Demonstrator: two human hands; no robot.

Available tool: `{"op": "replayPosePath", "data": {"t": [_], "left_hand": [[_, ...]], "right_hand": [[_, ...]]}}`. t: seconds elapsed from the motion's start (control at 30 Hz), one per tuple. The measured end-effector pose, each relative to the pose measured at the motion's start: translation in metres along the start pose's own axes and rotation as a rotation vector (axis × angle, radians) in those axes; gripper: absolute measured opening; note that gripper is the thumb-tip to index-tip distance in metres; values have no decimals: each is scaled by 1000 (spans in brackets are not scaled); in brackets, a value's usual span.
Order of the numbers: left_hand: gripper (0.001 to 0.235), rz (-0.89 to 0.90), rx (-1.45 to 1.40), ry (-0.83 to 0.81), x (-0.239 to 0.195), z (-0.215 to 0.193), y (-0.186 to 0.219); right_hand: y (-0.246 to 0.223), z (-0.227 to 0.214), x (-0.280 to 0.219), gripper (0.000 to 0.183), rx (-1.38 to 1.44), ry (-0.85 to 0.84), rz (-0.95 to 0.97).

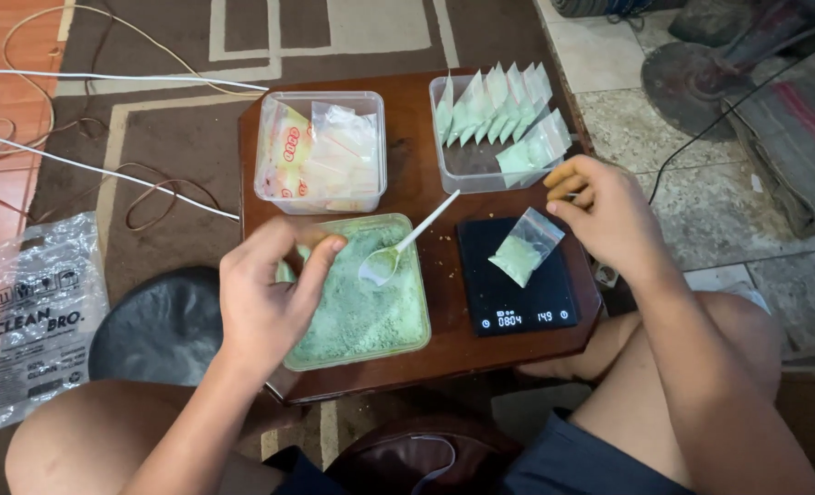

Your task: Manually portioning green powder into small plastic bags and weighing them on a digital scale.

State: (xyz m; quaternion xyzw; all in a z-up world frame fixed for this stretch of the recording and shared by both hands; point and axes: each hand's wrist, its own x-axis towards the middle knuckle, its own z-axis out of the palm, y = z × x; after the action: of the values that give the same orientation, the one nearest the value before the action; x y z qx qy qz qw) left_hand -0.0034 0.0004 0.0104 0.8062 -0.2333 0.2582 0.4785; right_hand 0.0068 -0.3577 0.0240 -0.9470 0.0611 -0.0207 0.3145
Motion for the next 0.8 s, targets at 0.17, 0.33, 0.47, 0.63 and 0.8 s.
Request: {"op": "replayPosePath", "data": {"t": [0.17,0.33,0.47,0.63,0.8], "left_hand": [[20,-33,-35,-21,-2,3,-4],[17,-41,-42,-16,-7,4,-11],[13,22,2,6,1,5,-1],[16,-38,-63,-17,-8,5,-11],[3,33,63,-34,-4,2,-3]], "right_hand": [[-20,-6,-11,18,8,-3,61],[-10,-8,-5,39,-23,-9,23],[-8,-8,-3,32,-199,-58,172],[0,5,6,40,-396,-227,296],[5,3,8,37,-443,-201,288]]}}
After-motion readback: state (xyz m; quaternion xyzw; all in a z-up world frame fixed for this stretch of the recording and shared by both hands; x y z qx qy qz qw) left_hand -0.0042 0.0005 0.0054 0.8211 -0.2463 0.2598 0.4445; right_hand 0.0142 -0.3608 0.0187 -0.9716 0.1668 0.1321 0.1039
